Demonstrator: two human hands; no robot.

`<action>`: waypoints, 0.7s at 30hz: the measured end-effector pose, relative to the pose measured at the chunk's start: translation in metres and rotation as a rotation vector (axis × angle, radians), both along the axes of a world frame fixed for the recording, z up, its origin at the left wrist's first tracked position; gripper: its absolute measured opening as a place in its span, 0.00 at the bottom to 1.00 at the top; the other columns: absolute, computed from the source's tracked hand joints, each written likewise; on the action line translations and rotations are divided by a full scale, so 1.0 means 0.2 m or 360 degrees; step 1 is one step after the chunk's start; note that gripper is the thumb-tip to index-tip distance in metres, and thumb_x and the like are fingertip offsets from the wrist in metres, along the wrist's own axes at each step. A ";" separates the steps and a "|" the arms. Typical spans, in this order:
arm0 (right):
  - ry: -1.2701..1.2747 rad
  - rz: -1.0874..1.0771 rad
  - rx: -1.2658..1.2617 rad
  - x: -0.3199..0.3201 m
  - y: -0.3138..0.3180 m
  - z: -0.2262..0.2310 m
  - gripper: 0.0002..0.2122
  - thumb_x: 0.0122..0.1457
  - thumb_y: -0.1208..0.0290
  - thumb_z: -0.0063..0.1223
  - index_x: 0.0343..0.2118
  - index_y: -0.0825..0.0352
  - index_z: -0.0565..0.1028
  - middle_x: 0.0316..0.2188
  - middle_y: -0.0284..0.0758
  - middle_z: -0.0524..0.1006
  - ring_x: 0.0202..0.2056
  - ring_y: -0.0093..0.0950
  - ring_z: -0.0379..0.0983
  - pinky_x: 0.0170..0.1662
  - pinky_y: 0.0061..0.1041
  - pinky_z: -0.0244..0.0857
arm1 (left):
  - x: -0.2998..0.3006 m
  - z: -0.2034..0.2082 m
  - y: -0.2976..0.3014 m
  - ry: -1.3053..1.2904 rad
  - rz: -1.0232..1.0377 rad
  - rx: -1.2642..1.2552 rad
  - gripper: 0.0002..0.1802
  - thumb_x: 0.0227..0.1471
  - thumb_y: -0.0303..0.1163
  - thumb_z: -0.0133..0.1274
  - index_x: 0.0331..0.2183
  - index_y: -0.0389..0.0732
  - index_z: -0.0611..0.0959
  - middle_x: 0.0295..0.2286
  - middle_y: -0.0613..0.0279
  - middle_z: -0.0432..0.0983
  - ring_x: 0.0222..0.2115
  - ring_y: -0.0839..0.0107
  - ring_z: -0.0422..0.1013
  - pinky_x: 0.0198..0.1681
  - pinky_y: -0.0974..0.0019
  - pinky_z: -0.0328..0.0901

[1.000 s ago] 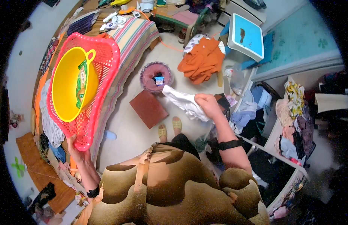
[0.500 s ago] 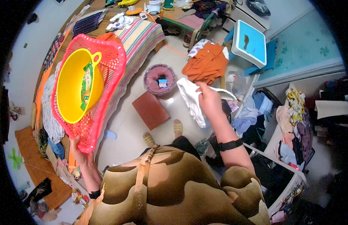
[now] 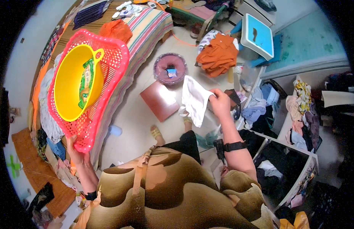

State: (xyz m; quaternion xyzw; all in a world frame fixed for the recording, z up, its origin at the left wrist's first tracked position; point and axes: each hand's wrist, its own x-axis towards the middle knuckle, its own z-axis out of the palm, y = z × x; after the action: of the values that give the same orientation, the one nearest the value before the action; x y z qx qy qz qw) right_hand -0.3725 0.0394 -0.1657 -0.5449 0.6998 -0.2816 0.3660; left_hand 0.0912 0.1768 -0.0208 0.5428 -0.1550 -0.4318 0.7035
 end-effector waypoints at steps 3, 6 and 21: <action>-0.0794 -0.0058 0.0366 0.05 0.08 -0.13 0.16 0.52 0.68 0.53 0.42 0.71 0.76 0.34 0.34 0.77 0.36 0.24 0.72 0.44 0.23 0.65 | 0.06 0.01 0.06 -0.0033 0.0002 -0.0039 0.35 0.44 0.24 0.46 0.57 0.37 0.62 0.50 0.52 0.67 0.50 0.59 0.67 0.55 0.56 0.63; -0.0204 0.0115 0.0289 0.20 0.16 -0.20 0.19 0.50 0.65 0.57 0.43 0.71 0.75 0.36 0.37 0.76 0.37 0.27 0.73 0.44 0.24 0.65 | 0.16 -0.02 0.14 -0.0019 0.0063 0.0027 0.35 0.44 0.23 0.45 0.57 0.37 0.61 0.50 0.52 0.67 0.49 0.59 0.68 0.54 0.55 0.63; 0.0735 0.0540 -0.0012 0.45 0.02 -0.27 0.10 0.48 0.66 0.53 0.31 0.62 0.80 0.31 0.42 0.77 0.34 0.43 0.74 0.40 0.37 0.67 | 0.24 -0.11 0.35 -0.0056 0.0275 0.0182 0.33 0.44 0.24 0.47 0.55 0.34 0.64 0.48 0.52 0.69 0.48 0.60 0.69 0.52 0.59 0.65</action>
State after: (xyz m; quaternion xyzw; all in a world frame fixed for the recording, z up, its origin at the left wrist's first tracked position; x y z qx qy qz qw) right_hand -0.2821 0.0439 -0.2201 -0.7054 0.6624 -0.0873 0.2366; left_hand 0.1387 0.2465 -0.0427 0.6008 -0.0950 -0.3679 0.7033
